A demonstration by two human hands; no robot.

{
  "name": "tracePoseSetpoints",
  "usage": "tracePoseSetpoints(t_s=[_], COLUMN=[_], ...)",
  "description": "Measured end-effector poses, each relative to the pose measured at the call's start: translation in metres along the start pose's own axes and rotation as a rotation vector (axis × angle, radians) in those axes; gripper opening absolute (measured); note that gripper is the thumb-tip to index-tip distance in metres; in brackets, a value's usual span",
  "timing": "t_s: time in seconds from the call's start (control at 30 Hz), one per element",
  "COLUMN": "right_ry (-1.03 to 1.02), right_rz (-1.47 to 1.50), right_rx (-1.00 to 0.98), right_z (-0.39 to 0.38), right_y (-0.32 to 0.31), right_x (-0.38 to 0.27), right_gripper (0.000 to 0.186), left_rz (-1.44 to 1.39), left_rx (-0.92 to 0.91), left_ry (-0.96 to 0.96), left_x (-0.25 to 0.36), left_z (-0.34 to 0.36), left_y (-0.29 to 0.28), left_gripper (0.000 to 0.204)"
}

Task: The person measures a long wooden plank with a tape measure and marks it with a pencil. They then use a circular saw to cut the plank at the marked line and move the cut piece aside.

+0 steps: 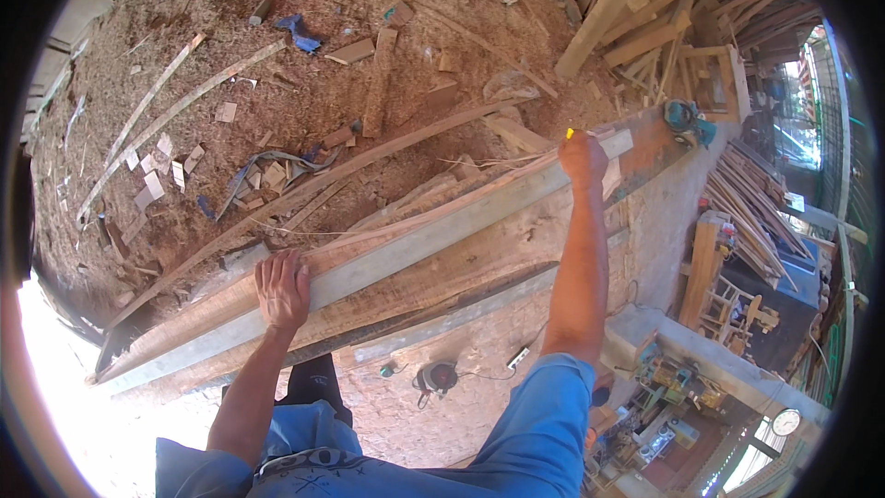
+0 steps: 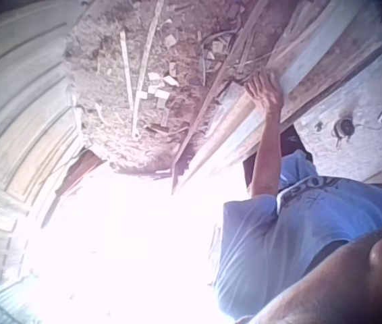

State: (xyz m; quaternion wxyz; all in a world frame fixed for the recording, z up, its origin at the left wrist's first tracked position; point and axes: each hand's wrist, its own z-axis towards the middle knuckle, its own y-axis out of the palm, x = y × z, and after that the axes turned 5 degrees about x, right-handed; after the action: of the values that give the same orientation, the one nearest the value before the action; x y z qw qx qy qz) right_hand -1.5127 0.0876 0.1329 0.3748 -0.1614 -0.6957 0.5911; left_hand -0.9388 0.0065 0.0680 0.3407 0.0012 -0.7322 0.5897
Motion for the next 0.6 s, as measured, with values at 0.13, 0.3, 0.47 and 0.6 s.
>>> tracePoseSetpoints(t_s=[0.13, 0.3, 0.47, 0.6], right_ry=[-0.007, 0.007, -0.022, -0.044], right_rz=[-0.035, -0.029, 0.02, 0.103], right_rx=[-0.012, -0.051, -0.093, -0.189], right_z=[-0.007, -0.021, -0.04, -0.055], right_y=[-0.003, -0.016, -0.034, -0.048], right_x=[-0.01, -0.026, -0.047, -0.069], right_gripper=[0.032, 0.034, 0.035, 0.037], left_rz=[0.005, 0.008, -0.007, -0.024], left_rx=[-0.001, 0.008, -0.019, -0.006], left_ry=[-0.001, 0.003, -0.028, -0.016], left_x=[-0.001, 0.0, -0.001, -0.003], left_z=[-0.001, -0.001, -0.001, -0.001], left_y=[0.002, 0.001, 0.0, -0.002], left_gripper=[0.035, 0.035, 0.035, 0.035])
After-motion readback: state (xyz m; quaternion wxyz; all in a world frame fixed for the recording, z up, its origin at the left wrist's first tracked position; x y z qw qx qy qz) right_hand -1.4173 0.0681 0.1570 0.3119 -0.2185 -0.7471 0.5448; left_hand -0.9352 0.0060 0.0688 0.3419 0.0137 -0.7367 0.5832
